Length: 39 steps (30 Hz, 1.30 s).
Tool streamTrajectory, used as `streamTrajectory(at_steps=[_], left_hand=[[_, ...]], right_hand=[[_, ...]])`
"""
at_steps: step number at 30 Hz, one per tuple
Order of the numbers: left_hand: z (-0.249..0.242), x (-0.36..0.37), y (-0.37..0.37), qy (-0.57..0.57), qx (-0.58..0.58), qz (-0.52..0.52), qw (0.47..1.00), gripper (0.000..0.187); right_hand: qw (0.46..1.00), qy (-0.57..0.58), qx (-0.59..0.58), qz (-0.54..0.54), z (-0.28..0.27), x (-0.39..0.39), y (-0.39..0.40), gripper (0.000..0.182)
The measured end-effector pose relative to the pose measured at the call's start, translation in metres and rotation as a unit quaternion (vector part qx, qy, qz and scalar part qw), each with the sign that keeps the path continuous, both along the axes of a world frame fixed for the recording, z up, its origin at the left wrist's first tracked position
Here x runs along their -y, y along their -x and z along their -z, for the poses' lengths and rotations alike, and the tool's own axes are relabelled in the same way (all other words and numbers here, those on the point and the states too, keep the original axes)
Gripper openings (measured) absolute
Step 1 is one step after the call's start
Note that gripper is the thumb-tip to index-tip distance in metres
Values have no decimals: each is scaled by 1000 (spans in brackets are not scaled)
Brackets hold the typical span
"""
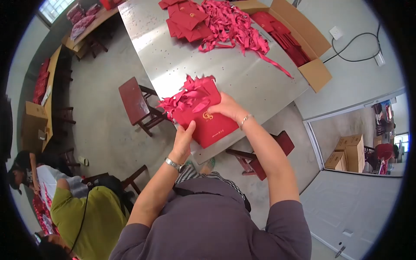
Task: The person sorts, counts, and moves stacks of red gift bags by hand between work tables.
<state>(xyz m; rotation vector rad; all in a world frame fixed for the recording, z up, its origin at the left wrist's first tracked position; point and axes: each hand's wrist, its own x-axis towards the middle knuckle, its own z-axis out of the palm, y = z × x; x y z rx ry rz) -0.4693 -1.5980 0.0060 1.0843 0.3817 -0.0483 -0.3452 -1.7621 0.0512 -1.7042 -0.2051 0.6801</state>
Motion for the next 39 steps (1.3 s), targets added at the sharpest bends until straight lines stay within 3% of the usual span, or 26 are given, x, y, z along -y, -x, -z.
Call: streamTrajectory(at_steps=[3,4,5,7,8,10,12,13,15,16,17,18,19,20,21,22,23,24,25,27,29,32,35,37,38,39], left_hand=[[-25,-6,6,47,62,-15,997,60],[-33,-11,3,135,91,-24,986,65],[-43,-15,2,114,106,-9,988,68],[-48,-22,-2,76,129,7,989,79],[-46,-25,-3,28,135,19,990,81],[-25,-38,-3,-91,135,60,985,79],[-5,-49,-6,-135,138,146,970,78],[-1,-43,0,-111,130,119,978,70],[26,-40,-1,-390,183,197,880,73],[37,-32,2,-442,243,190,842,75],[33,-25,6,-411,211,206,862,74],[24,-21,6,-383,184,217,879,73],[16,-18,7,-435,220,216,846,76],[6,-15,8,-441,217,203,847,76],[-5,-11,12,-520,231,205,797,77],[-17,-6,16,-595,238,206,739,79],[-27,-2,21,-586,246,143,758,68],[-29,0,27,-446,159,161,866,74],[-30,3,34,-284,68,172,941,81],[-55,10,47,-335,58,153,928,77],[-68,19,69,-178,60,21,982,71],[-87,22,103,-81,65,-56,993,60],[-84,24,159,49,92,-136,985,54],[-88,35,203,160,123,-183,962,60],[-84,47,227,193,122,-214,950,64],[-76,63,252,227,120,-244,935,68]], right_hand=[[989,27,134,57,-27,3,38,65],[981,-7,178,74,-17,5,45,73],[981,-2,179,73,-19,6,52,73],[948,56,300,87,-24,7,62,74],[956,23,285,69,-25,9,62,77],[976,101,190,-25,-31,21,63,82],[984,72,161,33,-9,28,75,79],[990,36,130,41,24,37,78,77],[921,151,352,-66,42,48,81,76],[889,187,400,-121,47,58,88,77],[976,77,201,-14,54,57,92,72],[977,74,200,-19,53,59,92,72],[984,34,175,1,50,61,88,70],[988,-5,150,16,43,60,82,69],[994,-84,67,36,40,65,80,68],[994,-90,67,17,34,68,78,68],[992,-84,94,16,22,69,76,68],[990,-78,119,17,11,72,77,67],[990,-38,137,-17,5,77,77,67],[988,-77,120,-53,-12,74,77,68],[984,-114,100,-97,-24,67,84,70],[978,-132,73,-145,-38,56,104,79],[925,-208,52,-313,-52,56,120,93],[858,-309,-120,-392,-58,53,125,90],[820,-333,-139,-444,-42,53,114,79],[824,-336,-150,-432,-23,46,102,73]])
